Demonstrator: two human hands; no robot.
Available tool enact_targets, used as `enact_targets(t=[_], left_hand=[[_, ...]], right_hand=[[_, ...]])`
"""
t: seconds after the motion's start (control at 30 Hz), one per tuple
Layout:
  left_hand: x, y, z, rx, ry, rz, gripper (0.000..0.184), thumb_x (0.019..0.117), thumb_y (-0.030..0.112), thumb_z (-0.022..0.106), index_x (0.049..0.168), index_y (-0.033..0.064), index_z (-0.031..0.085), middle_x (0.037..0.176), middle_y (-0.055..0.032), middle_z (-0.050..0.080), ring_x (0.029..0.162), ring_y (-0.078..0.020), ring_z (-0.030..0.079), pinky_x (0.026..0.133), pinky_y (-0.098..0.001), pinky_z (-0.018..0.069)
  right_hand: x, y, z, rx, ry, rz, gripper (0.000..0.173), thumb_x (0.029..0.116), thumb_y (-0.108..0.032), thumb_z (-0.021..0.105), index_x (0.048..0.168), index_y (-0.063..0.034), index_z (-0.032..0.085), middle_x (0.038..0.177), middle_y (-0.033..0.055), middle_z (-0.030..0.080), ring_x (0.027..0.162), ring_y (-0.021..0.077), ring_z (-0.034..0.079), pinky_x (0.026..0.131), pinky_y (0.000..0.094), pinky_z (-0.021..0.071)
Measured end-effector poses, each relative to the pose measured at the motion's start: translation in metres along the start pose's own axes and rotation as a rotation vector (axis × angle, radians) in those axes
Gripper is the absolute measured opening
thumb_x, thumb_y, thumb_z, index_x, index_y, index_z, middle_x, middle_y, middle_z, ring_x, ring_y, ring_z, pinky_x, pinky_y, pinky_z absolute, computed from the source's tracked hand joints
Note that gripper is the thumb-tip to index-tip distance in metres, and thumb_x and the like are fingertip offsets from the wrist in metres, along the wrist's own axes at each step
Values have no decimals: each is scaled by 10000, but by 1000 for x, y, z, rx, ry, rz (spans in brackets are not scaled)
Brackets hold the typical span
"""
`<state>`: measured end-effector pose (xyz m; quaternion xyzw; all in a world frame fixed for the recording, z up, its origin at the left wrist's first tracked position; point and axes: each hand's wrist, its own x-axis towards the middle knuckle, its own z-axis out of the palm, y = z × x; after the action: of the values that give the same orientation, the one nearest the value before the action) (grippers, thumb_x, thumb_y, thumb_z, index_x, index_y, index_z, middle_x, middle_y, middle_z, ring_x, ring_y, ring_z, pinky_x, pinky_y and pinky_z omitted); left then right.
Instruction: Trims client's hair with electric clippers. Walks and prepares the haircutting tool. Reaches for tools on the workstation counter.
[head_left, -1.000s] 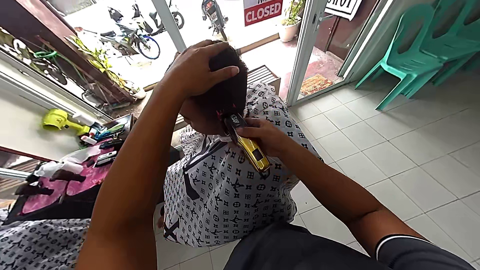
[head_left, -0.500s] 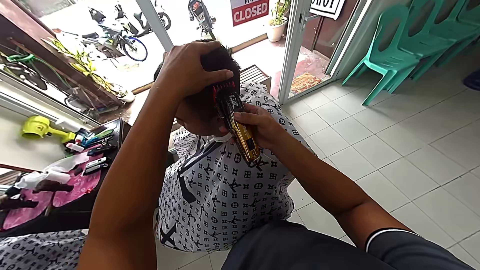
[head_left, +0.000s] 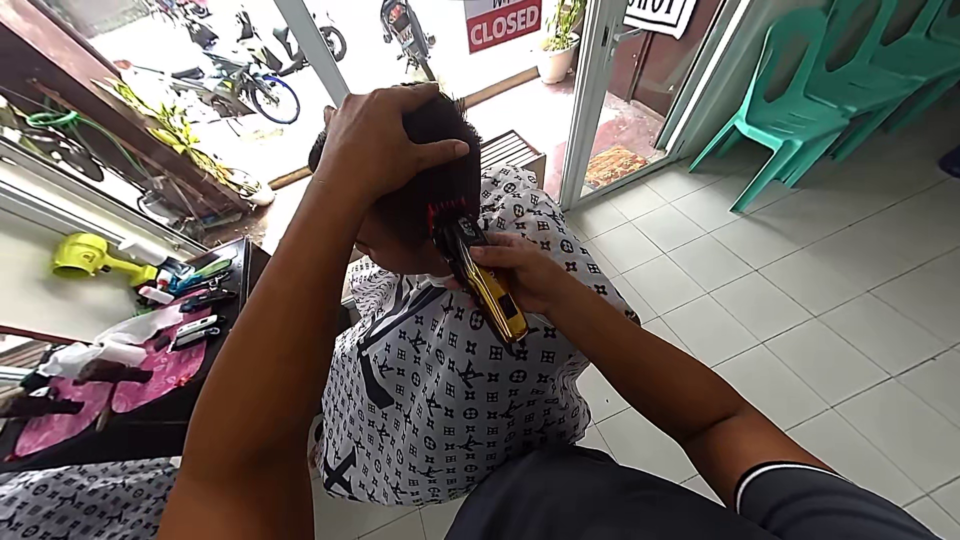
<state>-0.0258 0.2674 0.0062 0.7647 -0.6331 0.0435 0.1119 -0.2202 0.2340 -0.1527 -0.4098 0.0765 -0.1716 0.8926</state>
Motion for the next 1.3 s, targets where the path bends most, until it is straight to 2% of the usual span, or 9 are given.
enact_targets(t=[0.1, 0.3, 0.5, 0.63, 0.77, 0.9, 1.1, 1.17, 1.3], left_hand=[[0, -1, 1, 0, -3, 1, 756, 888, 704, 628, 1507, 280, 534, 1411, -89, 628, 1324, -336, 559, 1054, -695, 358], [0, 0, 1, 5, -3, -11, 790, 882, 696, 648, 1539, 287, 491, 1448, -80, 605, 1340, -350, 547, 1068, -696, 356], [-4, -3, -3, -15, -18, 7, 759, 942, 682, 568, 1575, 285, 435, 1453, -103, 597, 1354, -355, 537, 1087, -701, 334], [-3, -6, -1, -3, -9, 25, 797, 916, 696, 598, 1579, 289, 425, 1463, -99, 589, 1355, -355, 536, 1082, -696, 343], [-3, -17, -2, -55, 29, 131, 820, 911, 686, 605, 1569, 224, 443, 1543, -91, 505, 1417, -277, 484, 1154, -592, 354], [-9, -25, -4, -80, 24, 185, 811, 909, 618, 662, 1566, 194, 448, 1485, -94, 569, 1378, -254, 534, 1164, -528, 374], [-13, -26, -1, -92, 55, 173, 800, 894, 597, 703, 1554, 212, 468, 1424, -107, 618, 1322, -279, 582, 1122, -561, 405], [-13, -27, -1, -97, 62, 187, 808, 887, 601, 704, 1552, 204, 472, 1417, -102, 624, 1318, -270, 585, 1122, -550, 408], [-14, -29, -3, -99, 60, 201, 778, 927, 606, 653, 1559, 195, 461, 1423, -115, 618, 1325, -276, 581, 1129, -548, 403]], right_hand=[[-2, -2, -1, 17, 15, 71, 256, 1023, -182, 550, 1243, -50, 562, 1061, 183, 707, 904, 300, 742, 704, 429, 644], [8, -21, 4, 33, -42, -140, 293, 1003, -188, 551, 1260, -48, 537, 1080, 188, 707, 919, 288, 740, 734, 442, 644], [-4, -4, 7, 6, 22, 63, 256, 1029, -191, 542, 1243, -52, 561, 1057, 177, 704, 910, 293, 738, 727, 431, 641], [7, -21, 17, 14, -3, -132, 273, 1029, -187, 524, 1254, -33, 532, 1061, 179, 704, 910, 273, 735, 754, 430, 642], [0, 5, 26, -80, 70, -63, 375, 981, -163, 635, 1316, -58, 504, 1059, 172, 696, 894, 286, 733, 743, 452, 639], [-4, 18, 31, -68, 103, 31, 396, 979, -145, 658, 1331, -45, 506, 1080, 180, 686, 913, 293, 727, 763, 453, 635], [7, 2, 48, -22, 106, -186, 373, 1005, -158, 591, 1338, -39, 473, 1114, 183, 680, 945, 287, 725, 771, 460, 636], [6, 18, 51, -30, 111, -154, 380, 995, -173, 632, 1335, -68, 500, 1092, 163, 682, 885, 259, 723, 735, 439, 636], [6, 45, 55, 25, 113, -11, 321, 1009, -140, 633, 1302, -59, 530, 1079, 161, 683, 891, 261, 715, 791, 455, 621]])
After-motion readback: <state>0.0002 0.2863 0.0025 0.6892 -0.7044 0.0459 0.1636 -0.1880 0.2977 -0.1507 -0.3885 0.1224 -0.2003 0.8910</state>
